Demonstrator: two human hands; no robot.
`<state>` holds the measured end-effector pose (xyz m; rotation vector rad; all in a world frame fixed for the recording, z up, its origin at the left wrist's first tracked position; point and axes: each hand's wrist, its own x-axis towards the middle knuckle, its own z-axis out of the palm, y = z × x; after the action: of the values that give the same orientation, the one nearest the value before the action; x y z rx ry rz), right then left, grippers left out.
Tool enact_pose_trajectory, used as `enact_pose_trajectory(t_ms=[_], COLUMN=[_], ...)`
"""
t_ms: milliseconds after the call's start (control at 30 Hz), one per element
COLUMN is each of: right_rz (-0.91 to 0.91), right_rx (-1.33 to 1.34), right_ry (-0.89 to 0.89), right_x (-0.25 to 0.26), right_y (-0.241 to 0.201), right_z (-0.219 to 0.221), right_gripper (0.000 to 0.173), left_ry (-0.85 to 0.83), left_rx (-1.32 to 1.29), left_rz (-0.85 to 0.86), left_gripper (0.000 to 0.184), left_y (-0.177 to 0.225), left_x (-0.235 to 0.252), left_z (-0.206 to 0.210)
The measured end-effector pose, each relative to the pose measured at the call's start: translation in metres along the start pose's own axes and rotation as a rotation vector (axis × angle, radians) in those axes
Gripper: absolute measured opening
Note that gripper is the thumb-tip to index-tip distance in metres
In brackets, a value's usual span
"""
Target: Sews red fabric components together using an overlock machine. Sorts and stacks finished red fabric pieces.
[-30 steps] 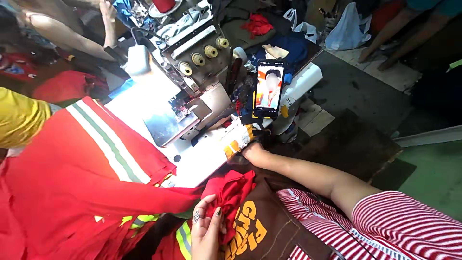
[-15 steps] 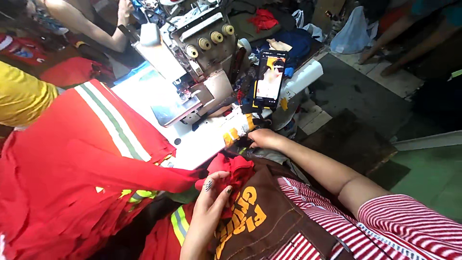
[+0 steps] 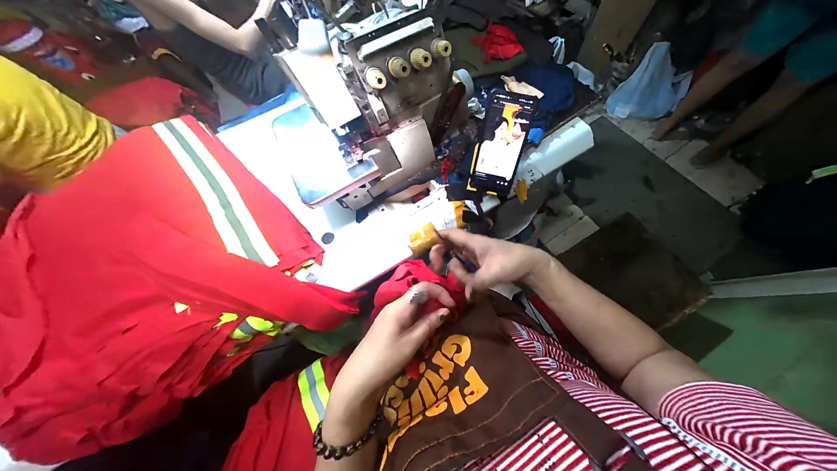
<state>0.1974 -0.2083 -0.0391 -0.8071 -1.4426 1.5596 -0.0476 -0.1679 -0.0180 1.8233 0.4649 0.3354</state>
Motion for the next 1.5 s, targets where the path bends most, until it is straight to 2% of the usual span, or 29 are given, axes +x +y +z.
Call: enact_pose_trajectory(t_ms=[100,167,300,400,467,533,600,667,733,867,933,1167,1267,1367,1500], right_rz=[-0.06,-0.088,-0.094,0.057,0.086,0.088,0.09,0.075,0.065,0.117,0.135,0.127,0.109,-0.107,-0.252], right_rx=[-0.049,-0.151,-0.484,-0.56,-0.578,-0.585,-0.591,-0.618,-0.577,-0.477,-0.452,-0.393,-0.618,-1.071,-1.352], right_ry=[-0.167,-0.209,-0.106,-0.017,-0.007,0.019,0.092,0.208,0.315,0.454,0.498,0.512,0.538,0.549,0.515], right_x=[0.015,0.023,0.027,0.029,0.032,0.037,0.042,0.042,0.037,0.016,0.007,-0.011,-0.015,-0.016,-0.015], right_y=[-0.002,0.007,0.018,0.012,0.008,0.008,0.013,0.016,0.015,0.013,0.018,0.028,0.022,0.021,0.02], right_z=[0.019,0.024,0.027,0.024,0.018,0.012,0.006,-0.003,-0.013,-0.027,-0.029,-0.017,-0.012,-0.007,0.001], right_gripper=[0.087,0.09,0.072,0.061,0.062,0.059,0.056,0.059,0.058,0.035,0.031,0.039,0.038,0.027,0.022], left_ry=[-0.064,-0.046,0.004,0.156,0.245,0.3,0.349,0.405,0.479,0.569,0.602,0.599,0.576,0.578,0.575], left_rx=[0.038,0.037,-0.082,0.015,0.081,0.091,0.003,-0.227,-0.468,-0.72,-0.781,-0.805,-0.798,-0.815,-0.842], left_rz=[0.038,0.022,-0.056,-0.09,-0.102,-0.087,-0.079,-0.122,-0.174,-0.188,-0.208,-0.256,-0.237,-0.24,-0.231], left_gripper=[0.014,0.014,0.018,0.035,0.034,0.025,0.013,0.013,0.017,0.033,0.039,0.049,0.057,0.061,0.061], left_y=[0.001,-0.004,-0.014,-0.015,-0.015,-0.015,-0.017,-0.019,-0.021,-0.029,-0.03,-0.029,-0.027,-0.026,-0.026], left_x=[0.002,-0.001,-0.007,-0.009,-0.007,0.0,0.01,0.021,0.027,0.03,0.031,0.026,0.022,0.02,0.019], left_z=[-0.006,-0.011,-0.013,-0.014,-0.012,-0.007,-0.003,0.0,-0.002,0.0,0.006,0.019,0.016,0.015,0.016])
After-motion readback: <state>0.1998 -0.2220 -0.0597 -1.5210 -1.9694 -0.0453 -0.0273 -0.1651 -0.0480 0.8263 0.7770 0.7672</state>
